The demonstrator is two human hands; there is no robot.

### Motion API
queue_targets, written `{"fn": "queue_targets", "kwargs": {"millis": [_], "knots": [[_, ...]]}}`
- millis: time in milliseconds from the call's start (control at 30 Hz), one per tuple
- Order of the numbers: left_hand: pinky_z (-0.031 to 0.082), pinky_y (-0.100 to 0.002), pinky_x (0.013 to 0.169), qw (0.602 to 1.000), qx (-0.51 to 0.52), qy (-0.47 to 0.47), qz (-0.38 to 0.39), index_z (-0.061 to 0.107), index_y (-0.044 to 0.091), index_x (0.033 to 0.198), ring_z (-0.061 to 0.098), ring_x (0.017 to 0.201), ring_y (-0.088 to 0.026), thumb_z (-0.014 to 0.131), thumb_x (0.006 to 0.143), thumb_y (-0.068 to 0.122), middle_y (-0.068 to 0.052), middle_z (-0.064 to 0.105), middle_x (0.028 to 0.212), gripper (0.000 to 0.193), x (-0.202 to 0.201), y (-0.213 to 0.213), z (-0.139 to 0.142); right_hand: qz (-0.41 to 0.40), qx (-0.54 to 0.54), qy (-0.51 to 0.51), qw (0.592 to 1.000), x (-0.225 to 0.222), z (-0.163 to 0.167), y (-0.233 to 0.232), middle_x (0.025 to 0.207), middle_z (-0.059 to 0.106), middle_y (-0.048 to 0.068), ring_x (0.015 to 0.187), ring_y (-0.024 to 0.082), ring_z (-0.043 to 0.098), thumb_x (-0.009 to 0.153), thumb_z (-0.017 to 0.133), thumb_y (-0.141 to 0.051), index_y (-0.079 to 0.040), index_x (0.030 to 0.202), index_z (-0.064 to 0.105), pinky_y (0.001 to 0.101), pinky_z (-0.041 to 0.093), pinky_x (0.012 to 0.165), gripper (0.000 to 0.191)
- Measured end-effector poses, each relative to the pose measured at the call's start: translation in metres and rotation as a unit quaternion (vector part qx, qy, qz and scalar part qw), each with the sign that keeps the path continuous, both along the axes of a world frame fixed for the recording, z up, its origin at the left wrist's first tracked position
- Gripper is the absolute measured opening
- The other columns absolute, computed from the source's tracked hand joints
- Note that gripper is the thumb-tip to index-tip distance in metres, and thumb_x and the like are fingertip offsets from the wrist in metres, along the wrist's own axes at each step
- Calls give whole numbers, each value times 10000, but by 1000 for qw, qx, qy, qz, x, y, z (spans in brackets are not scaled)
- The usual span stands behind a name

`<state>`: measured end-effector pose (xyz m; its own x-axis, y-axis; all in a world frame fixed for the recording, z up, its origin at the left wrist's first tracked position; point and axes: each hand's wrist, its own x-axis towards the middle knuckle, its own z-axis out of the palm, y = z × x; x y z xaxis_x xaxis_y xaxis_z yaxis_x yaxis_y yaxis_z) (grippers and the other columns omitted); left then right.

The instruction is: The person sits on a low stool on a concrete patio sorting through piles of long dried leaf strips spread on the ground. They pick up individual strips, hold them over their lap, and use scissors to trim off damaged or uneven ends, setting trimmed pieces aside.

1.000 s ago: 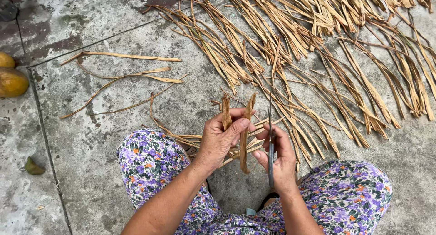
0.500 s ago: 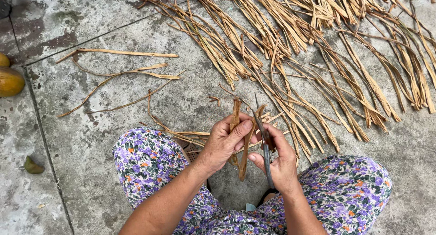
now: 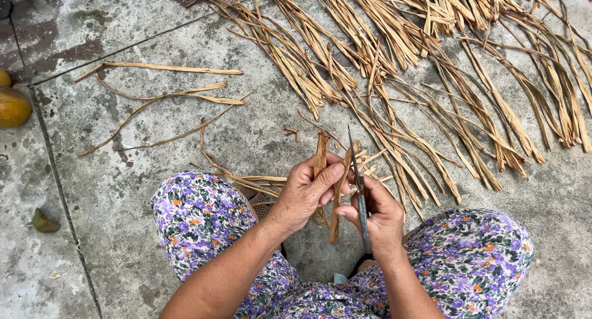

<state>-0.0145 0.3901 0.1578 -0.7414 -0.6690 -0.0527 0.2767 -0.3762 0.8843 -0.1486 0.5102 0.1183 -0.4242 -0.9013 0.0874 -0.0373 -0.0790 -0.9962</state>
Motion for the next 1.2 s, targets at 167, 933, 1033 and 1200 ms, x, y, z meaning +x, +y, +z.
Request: {"fn": "queue_targets", "kwargs": {"millis": [167,933,1033,1200], "knots": [[333,-162,478,999,40,19,-21,680,63,1083,458,565,-11,577,1079,244,3,673,804,208,4,0,1,-36,17,0,999,0,-4,-2,809,629,-37,710,35,580,776,866,-198,-16,1284,657,187,475,603,579],[603,-387,809,877,-402,-253,78,562,6,1238,712,981,-268,542,1054,141,-131,630,1107,229,-14,24,5,-112,-105,-66,986,-1,27,-15,1050,689,40,907,87,640,870,782,33,-76,1344,554,210,538,790,538],[587,-411,866,860,-437,-255,71,538,12,1286,690,1047,-305,574,1025,109,-151,613,1160,281,-15,29,9,-143,-85,-62,984,-3,29,-20,1007,647,26,887,85,627,877,799,44,-57,1346,566,210,525,760,534],[566,-383,908,938,-289,-194,2,540,42,1357,683,1067,-231,646,999,217,-108,635,1173,413,-11,23,7,-111,-105,-165,974,-12,31,-22,986,708,78,847,111,665,903,757,15,-22,1329,558,229,544,742,472]]}}
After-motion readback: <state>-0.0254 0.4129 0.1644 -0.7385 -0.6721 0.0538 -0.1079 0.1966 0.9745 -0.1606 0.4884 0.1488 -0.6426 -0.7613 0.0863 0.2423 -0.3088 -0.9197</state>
